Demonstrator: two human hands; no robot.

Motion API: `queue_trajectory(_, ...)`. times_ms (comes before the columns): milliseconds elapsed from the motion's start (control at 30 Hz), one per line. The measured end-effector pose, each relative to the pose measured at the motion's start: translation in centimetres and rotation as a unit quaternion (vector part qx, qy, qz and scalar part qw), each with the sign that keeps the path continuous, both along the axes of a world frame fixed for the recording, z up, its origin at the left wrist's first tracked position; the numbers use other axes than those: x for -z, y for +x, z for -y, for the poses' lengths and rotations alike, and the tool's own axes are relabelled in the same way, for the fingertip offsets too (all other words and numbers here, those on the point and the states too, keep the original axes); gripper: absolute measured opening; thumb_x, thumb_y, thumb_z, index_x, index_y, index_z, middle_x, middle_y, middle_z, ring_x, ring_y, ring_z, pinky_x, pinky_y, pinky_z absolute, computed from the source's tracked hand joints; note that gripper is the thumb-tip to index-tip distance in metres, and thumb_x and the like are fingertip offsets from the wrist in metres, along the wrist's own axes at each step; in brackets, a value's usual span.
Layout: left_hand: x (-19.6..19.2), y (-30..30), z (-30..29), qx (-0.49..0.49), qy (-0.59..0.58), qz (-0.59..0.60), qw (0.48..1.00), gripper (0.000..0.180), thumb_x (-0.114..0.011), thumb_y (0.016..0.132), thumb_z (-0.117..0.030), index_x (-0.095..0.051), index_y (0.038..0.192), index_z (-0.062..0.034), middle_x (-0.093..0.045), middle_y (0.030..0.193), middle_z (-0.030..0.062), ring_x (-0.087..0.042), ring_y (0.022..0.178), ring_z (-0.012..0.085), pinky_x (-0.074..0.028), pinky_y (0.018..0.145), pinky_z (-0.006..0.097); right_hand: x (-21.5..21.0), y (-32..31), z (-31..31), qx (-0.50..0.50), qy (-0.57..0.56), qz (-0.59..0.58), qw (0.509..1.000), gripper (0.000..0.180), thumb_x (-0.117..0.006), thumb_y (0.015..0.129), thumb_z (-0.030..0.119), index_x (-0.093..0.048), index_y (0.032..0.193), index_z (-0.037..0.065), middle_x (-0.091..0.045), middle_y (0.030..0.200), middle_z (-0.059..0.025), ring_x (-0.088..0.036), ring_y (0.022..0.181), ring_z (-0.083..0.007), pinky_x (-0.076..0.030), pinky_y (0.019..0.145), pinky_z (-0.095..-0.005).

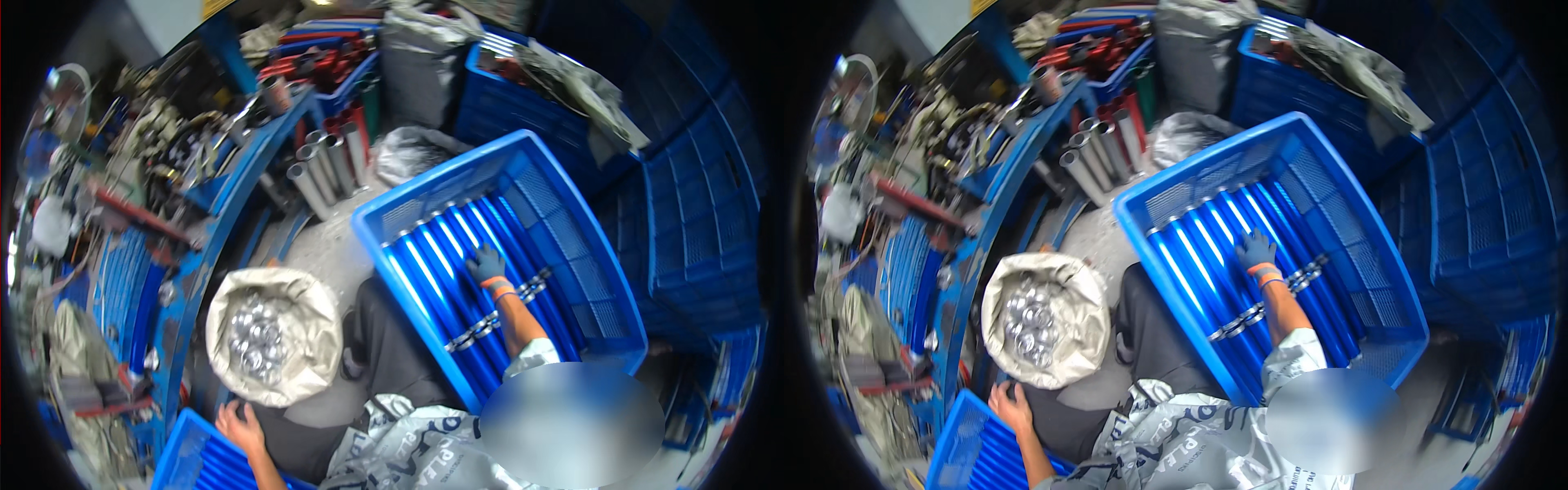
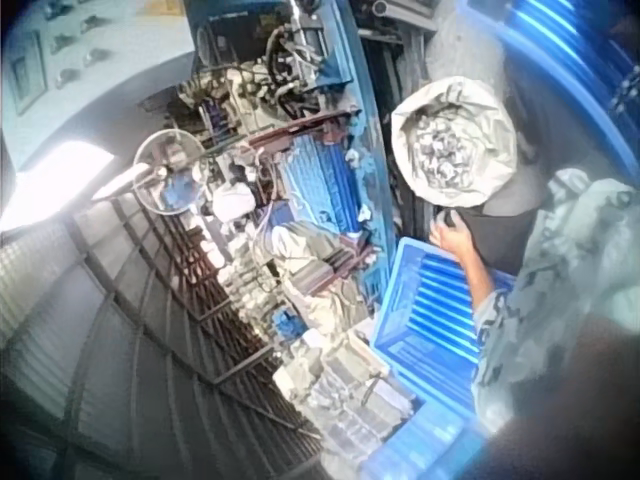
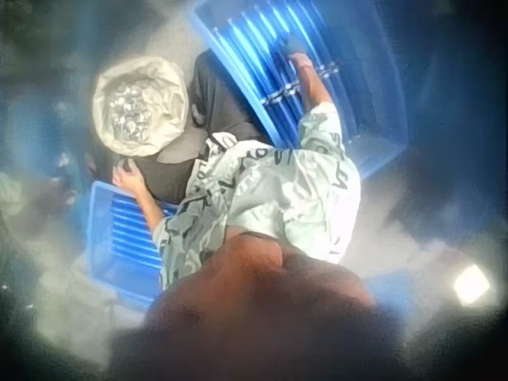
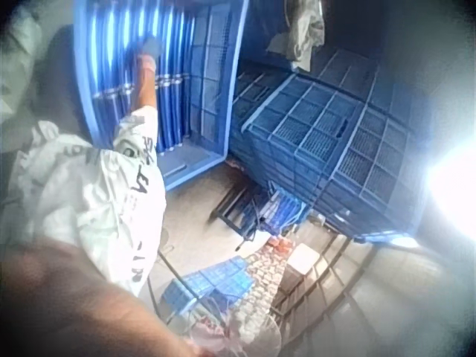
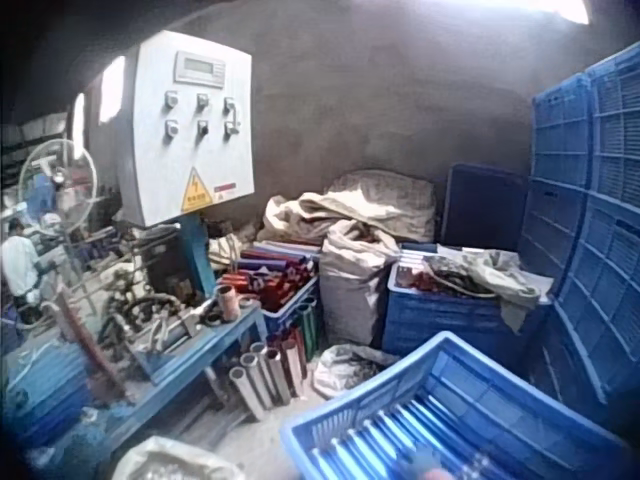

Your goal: Assembling metal rings onto the ends of blue pipes.

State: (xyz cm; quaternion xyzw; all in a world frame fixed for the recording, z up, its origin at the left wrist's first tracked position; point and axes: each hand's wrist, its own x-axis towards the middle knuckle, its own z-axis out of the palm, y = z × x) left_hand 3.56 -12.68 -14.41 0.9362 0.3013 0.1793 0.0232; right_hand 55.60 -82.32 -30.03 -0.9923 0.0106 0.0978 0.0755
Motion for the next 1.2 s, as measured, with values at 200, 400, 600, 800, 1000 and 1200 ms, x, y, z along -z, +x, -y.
queue_trajectory(200, -4.3, 0.4, 2.7, -0.093, -0.003, -0.019, 0.995, 0.046, -0.089, 0.088, -0.028, -0.082, 0.129, -0.0071, -0.08, 0.141, 0.021, -0.07, 0.136, 0.0462, -0.051, 0.118, 0.061, -20.4, -2.2, -25.8, -0.279, 0.479, 0.229, 0.8, 0.053, -0.074, 0.112, 0.009, -0.065, 0.164, 0.004, -0.071, 0.161, -0.0173, -0.064, 0.15, -0.0313, -0.048, 0.129, -0.044)
queue_trajectory(400, -4.1, -6.1, 9.8, -0.082, -0.227, 0.323, 0.915, 0.033, -0.086, 0.101, -0.011, -0.074, 0.13, -0.0021, -0.073, 0.149, 0.0204, -0.067, 0.141, 0.0441, -0.052, 0.122, 0.052, -14.0, -17.3, -48.8, -0.519, 0.407, -0.226, 0.717, 0.076, -0.081, 0.109, 0.02, -0.049, 0.176, 0.002, -0.053, 0.178, -0.0235, -0.054, 0.161, -0.0355, -0.043, 0.133, -0.0454)
queue_trajectory(600, -1.6, -26.3, 12.8, -0.343, -0.11, 0.326, 0.874, 0.039, -0.084, 0.099, -0.006, -0.072, 0.136, -0.0033, -0.07, 0.155, 0.0206, -0.064, 0.147, 0.043, -0.051, 0.126, 0.051, -3.8, -24.1, -60.7, -0.645, 0.175, 0.069, 0.741, 0.124, -0.086, 0.091, 0.07, -0.028, 0.187, 0.017, -0.033, 0.186, -0.0317, -0.037, 0.167, -0.0574, -0.034, 0.136, -0.0635)
queue_trajectory(800, 0.5, -48.8, 11.4, -0.577, -0.036, 0.173, 0.798, 0.044, -0.08, 0.099, -0.011, -0.07, 0.141, -0.0008, -0.068, 0.156, 0.0226, -0.063, 0.147, 0.0444, -0.05, 0.127, 0.051, -4.2, -30.0, -66.1, -0.598, 0.101, -0.053, 0.793, 0.109, -0.091, 0.087, 0.063, -0.048, 0.173, 0.012, -0.057, 0.166, -0.0292, -0.068, 0.137, -0.0568, -0.059, 0.109, -0.0628)
queue_trajectory(1000, 5.7, -47.5, -4.0, -0.551, -0.178, 0.206, 0.789, 0.058, -0.086, 0.097, -0.027, -0.071, 0.148, -0.0034, -0.071, 0.151, 0.0257, -0.066, 0.144, 0.0463, -0.053, 0.124, 0.054, -4.5, -28.3, -66.1, -0.612, 0.172, -0.029, 0.771, 0.085, -0.091, 0.088, 0.045, -0.061, 0.162, 0.015, -0.076, 0.139, -0.0253, -0.074, 0.127, -0.0495, -0.062, 0.101, -0.059)
queue_trajectory(1200, 10.0, -51.7, -12.3, -0.627, -0.317, 0.032, 0.711, 0.08, -0.084, 0.087, -0.034, -0.064, 0.159, -0.0042, -0.068, 0.159, 0.03, -0.065, 0.151, 0.0432, -0.052, 0.129, 0.051, -2.2, -28.0, -65.7, -0.606, 0.098, 0.03, 0.788, 0.053, -0.079, 0.097, 0.048, -0.08, 0.144, 0.024, -0.085, 0.098, -0.0175, -0.081, 0.087, -0.0461, -0.063, 0.079, -0.0598)
